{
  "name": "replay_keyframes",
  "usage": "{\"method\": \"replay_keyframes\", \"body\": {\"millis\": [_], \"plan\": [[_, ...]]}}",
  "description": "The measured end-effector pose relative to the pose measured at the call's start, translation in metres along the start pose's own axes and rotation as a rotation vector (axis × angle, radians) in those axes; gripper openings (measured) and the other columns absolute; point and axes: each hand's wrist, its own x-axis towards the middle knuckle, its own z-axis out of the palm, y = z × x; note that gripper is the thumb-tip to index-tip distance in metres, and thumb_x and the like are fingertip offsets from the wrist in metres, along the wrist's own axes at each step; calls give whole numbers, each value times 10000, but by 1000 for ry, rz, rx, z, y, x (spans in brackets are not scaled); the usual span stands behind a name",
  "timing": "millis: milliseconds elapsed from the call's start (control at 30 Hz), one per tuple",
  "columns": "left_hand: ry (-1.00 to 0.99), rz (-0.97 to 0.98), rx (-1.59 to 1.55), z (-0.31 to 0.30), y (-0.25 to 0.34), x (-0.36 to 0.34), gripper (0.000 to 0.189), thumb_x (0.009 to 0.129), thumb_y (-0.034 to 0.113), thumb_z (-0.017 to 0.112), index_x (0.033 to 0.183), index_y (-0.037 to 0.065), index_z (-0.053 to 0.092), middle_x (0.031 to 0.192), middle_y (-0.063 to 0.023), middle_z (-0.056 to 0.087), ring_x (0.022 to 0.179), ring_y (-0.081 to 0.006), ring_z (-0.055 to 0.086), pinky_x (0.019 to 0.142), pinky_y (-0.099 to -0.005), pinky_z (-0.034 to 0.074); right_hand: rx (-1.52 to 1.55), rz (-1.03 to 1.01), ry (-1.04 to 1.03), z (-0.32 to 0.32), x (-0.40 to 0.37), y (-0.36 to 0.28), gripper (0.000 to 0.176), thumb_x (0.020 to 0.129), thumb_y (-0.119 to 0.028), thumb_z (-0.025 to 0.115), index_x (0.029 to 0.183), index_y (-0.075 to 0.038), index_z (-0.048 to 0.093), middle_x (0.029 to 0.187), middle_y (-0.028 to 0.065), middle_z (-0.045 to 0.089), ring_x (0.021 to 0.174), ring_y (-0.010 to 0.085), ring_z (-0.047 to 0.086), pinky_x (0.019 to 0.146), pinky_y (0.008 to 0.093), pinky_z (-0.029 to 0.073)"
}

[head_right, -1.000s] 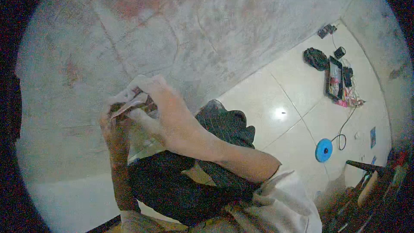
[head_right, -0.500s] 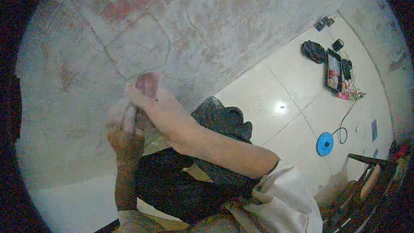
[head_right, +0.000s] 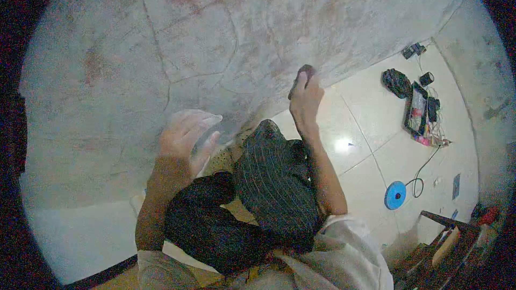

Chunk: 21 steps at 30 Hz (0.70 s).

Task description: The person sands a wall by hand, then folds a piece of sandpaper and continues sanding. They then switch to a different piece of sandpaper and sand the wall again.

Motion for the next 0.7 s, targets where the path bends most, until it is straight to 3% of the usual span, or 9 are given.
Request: {"method": "replay_keyframes", "body": {"millis": [67,133,200,300,433,500,633,667,700], "plan": [[-14,23,-9,2,-3,-1,314,868,148,659,1155,23,627,1091,-123,631,1030,-311,582,948,-450,438,-30,-25,-54,15,-12,-5,399,1024,-299,435,1144,56,572,678,217,614,615,326,625,636,463,475],[-5,7,9,3,-5,-3,311,872,146,655,1157,23,626,1061,-120,639,1027,-305,582,938,-433,440,17,69,-186,40,-8,15,378,1027,-259,406,1253,25,513,711,245,630,648,376,636,649,489,480],[-18,9,12,-2,-4,-1,308,875,147,653,1158,28,627,1053,-118,641,1023,-302,583,933,-429,441,-171,-210,-286,59,-15,14,364,1025,-239,391,1287,-6,487,760,267,641,696,434,631,665,525,480],[-39,-16,-9,0,-9,-6,305,879,152,653,1160,36,629,1045,-113,644,1021,-298,584,929,-424,444,-302,-361,-380,76,-41,10,316,1041,-269,411,1171,-3,520,667,197,616,602,372,630,598,487,481],[-36,-51,-16,-1,-13,-11,302,885,158,653,1164,45,631,1048,-107,646,1022,-293,585,937,-423,439,-446,-402,-417,71,-36,12,288,1042,-247,410,1145,-12,541,688,207,619,620,375,633,591,489,475],[-52,-62,-37,-3,-14,-15,300,891,164,646,1167,47,631,1052,-109,646,1028,-292,584,943,-422,435,-53,-109,-74,83,-24,24,266,1037,-233,421,1132,-30,564,703,207,616,625,364,637,586,479,474],[-104,-24,11,-10,-16,-19,304,915,185,617,1185,46,625,1072,-117,645,1049,-292,580,962,-421,422,-225,-375,-284,79,-39,35,288,1028,-276,461,1157,-57,596,698,178,618,621,330,644,586,434,478],[-104,-23,9,-11,-15,-18,304,915,185,617,1185,46,625,1072,-117,645,1049,-292,580,962,-421,422,-496,-474,-295,78,-40,30,293,1027,-299,472,1124,-68,624,710,168,624,628,294,643,596,409,482],[-109,-43,-3,-10,-16,-19,307,920,190,610,1189,43,623,1076,-121,647,1055,-293,580,963,-423,421,-393,-324,-316,77,-39,25,278,1013,-264,475,1168,-81,616,744,193,643,668,364,642,626,465,479]]}}
